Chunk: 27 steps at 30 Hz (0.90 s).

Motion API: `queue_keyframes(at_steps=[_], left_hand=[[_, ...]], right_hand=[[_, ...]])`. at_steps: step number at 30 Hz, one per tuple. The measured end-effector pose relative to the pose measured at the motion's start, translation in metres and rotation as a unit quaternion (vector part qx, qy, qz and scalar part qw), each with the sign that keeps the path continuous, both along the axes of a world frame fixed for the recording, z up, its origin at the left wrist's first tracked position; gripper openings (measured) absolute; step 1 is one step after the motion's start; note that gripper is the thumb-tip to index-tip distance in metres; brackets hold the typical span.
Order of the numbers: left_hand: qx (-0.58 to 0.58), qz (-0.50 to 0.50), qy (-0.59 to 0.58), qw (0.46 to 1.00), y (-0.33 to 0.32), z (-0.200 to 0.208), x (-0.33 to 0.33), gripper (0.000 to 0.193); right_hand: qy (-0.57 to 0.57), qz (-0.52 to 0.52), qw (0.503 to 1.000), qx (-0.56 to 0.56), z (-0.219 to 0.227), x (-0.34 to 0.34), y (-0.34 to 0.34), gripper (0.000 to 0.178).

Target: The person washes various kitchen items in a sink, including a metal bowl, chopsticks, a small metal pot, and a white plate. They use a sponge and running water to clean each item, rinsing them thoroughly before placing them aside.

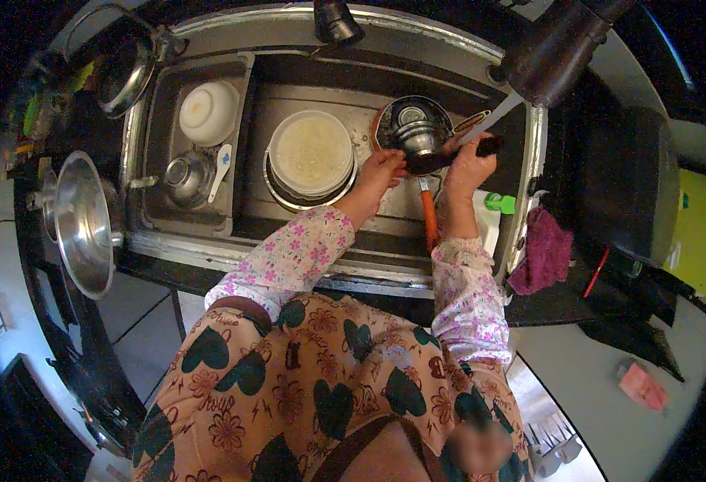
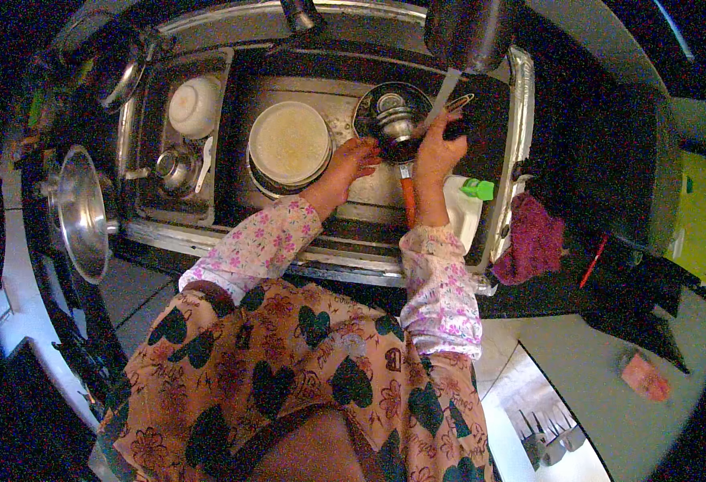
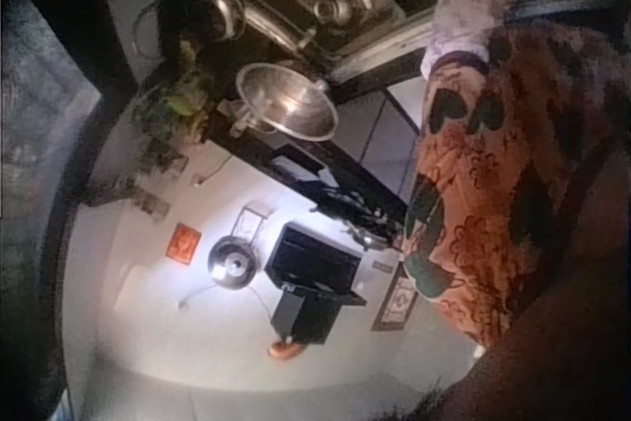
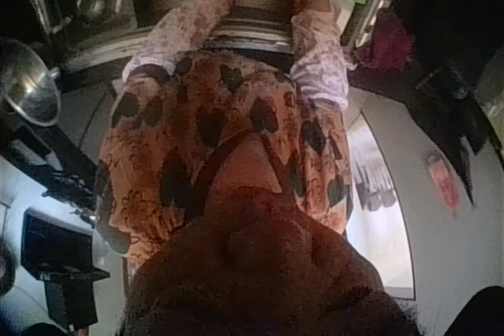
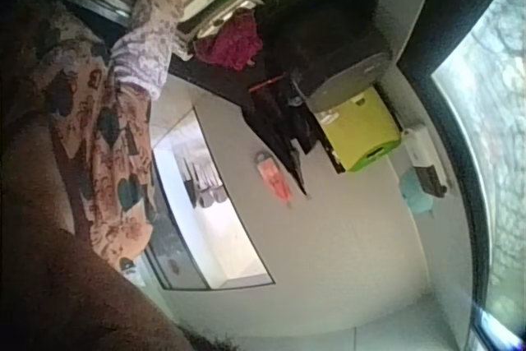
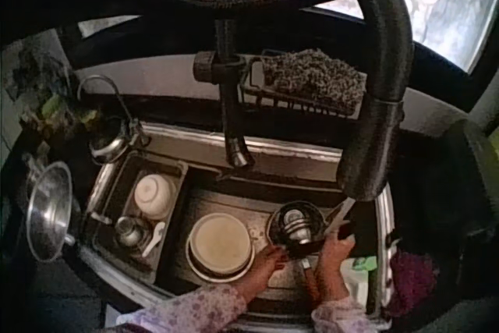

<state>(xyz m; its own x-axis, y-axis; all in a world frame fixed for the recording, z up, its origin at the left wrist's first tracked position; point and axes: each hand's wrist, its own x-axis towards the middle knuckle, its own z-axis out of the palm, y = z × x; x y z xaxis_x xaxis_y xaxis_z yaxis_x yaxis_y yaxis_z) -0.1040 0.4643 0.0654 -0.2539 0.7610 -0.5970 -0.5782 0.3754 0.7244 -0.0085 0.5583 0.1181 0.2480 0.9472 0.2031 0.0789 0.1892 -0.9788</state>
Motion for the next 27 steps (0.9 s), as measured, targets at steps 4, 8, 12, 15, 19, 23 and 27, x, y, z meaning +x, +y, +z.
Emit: queue_keyframes(at_steps=[4,8,12,15,19,23,27], left_hand=[[0.072,0.019,-0.008,0.997,0.013,-0.010,-0.010,0.030],[0.136,0.052,-0.059,0.988,0.021,0.042,-0.006,0.037],[0.153,0.059,-0.253,0.953,0.031,0.083,0.008,0.062],[0.158,-0.027,-0.374,0.913,0.052,0.065,0.006,0.068],[0.059,-0.068,-0.299,0.950,0.061,0.057,0.013,0.072],[0.281,-0.114,-0.317,0.899,0.049,0.089,-0.009,0.074],[0.104,-0.110,-0.267,0.952,0.064,0.086,0.032,0.078]], right_hand=[[0.094,0.090,0.992,-0.003,0.018,0.010,-0.004,0.028],[-0.160,0.168,0.972,-0.032,0.038,0.010,-0.006,0.023],[-0.314,0.256,0.908,0.102,0.048,-0.013,-0.037,0.049],[-0.268,0.218,0.927,0.147,0.040,-0.027,-0.031,0.046],[-0.244,0.214,0.946,0.013,0.022,-0.023,-0.015,0.052],[-0.276,0.184,0.936,0.116,0.031,-0.026,-0.035,0.050],[-0.226,0.197,0.954,-0.013,0.022,-0.006,0.020,0.051]])
